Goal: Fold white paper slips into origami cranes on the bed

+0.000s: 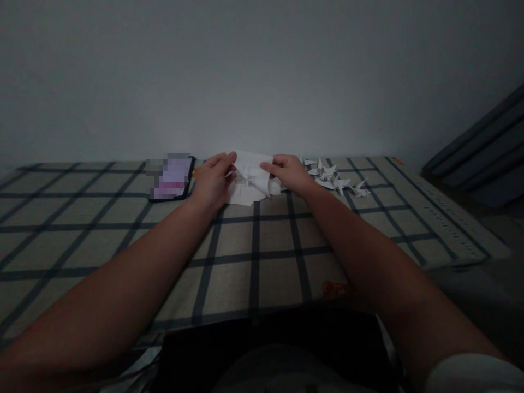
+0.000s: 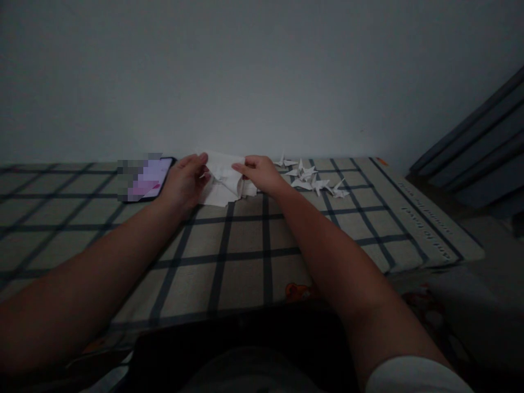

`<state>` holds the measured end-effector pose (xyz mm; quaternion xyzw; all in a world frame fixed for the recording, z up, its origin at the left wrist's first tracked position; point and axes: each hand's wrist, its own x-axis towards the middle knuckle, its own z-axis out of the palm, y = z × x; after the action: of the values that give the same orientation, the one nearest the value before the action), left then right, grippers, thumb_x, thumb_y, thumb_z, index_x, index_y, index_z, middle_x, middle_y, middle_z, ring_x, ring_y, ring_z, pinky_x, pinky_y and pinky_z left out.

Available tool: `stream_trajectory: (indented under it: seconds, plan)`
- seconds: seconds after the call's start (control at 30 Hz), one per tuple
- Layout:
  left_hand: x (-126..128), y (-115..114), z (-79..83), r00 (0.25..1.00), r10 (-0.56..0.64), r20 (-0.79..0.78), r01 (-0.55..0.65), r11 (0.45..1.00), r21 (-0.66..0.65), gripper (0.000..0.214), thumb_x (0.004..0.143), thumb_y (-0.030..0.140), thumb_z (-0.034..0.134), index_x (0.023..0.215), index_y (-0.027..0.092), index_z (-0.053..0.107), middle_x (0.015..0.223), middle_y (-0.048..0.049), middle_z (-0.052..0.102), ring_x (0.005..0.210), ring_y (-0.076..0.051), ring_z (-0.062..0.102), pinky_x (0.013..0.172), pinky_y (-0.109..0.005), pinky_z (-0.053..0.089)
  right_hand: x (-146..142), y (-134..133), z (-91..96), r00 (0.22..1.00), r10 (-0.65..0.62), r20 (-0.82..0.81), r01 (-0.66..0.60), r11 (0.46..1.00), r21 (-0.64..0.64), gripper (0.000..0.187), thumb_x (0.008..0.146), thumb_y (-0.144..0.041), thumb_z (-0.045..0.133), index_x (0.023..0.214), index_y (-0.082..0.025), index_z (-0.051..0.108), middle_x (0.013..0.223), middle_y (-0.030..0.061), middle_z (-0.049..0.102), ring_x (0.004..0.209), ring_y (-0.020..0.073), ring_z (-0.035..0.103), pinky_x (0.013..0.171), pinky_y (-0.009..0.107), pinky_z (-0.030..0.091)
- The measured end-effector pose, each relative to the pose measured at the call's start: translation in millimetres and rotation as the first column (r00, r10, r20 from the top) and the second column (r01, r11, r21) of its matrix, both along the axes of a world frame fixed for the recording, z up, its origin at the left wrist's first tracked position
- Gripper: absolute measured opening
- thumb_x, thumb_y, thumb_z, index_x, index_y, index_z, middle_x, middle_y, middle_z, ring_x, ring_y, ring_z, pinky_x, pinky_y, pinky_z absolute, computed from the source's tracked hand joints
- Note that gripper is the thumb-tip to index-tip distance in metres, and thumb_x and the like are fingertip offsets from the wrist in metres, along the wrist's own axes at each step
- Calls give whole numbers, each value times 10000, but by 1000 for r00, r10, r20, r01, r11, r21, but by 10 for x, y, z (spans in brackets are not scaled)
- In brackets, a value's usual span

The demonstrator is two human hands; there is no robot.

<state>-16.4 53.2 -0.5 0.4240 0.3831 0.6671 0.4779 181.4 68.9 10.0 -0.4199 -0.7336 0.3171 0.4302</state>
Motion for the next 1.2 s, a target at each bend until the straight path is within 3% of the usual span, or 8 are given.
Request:
stream_trajectory:
  seconds: [0.13,0.3,0.43,0.8,0.9,1.0,1.1,1.2]
  plan:
    - [-22,22,16,999,31,33,-31,1000,-1,322,613,336,903,735,212,632,708,42,564,634,-76,517,588,-191,428,8,-24,24,1000,-8,14,9,1000,-14,349,876,-400,686,642,-178,552,638,-24,522,618,113,452,605,266,332]
    - [-48,81,-20,996,87,31,-87,996,0,335,697,439,855,710,217,604,681,30,566,629,-95,538,576,-217,440,11,-35,34,1000,10,19,-10,999,-35,333,877,-378,692,643,-171,577,631,-25,530,601,110,444,592,266,316]
    - [-53,88,-35,990,138,14,-138,990,18,321,671,441,872,790,228,662,709,30,605,660,-94,569,580,-213,446,13,-14,14,999,-4,36,5,1000,-29,353,876,-394,700,634,-176,562,628,-28,521,605,113,434,597,270,306]
    - [-83,135,9,985,99,141,-96,995,-28,356,855,550,710,801,203,649,698,-2,629,543,-78,544,471,-179,408,28,-31,26,994,-72,83,73,997,-17,392,881,-417,676,613,-180,516,601,-39,482,610,107,419,604,267,295]
    - [-38,99,-35,1000,24,-1,-24,999,-27,437,824,616,707,730,195,635,698,-18,630,574,-105,570,491,-205,419,25,-25,21,995,-84,53,85,996,-18,392,882,-434,667,623,-181,517,617,-28,519,613,107,437,604,262,309]
    - [11,17,-93,950,-98,-296,83,995,-61,386,725,512,834,677,173,656,680,-14,631,572,-105,550,538,-224,432,7,-27,23,996,-88,26,89,995,-38,384,885,-432,665,631,-178,530,617,-25,536,610,106,457,608,257,333]
    - [23,-34,-131,882,-77,-465,61,997,-49,443,741,558,798,611,166,639,589,-16,597,516,-110,491,491,-238,356,-20,-50,40,996,-84,-17,83,995,-54,388,891,-414,672,620,-177,526,598,-31,524,588,97,459,596,249,349]
    - [3,-14,-145,879,-24,-476,48,998,39,434,749,553,792,612,168,642,584,-4,585,539,-111,491,516,-239,362,-44,-79,58,994,-63,-85,54,993,-105,349,893,-377,678,640,-171,553,604,-24,554,572,91,481,578,237,369]
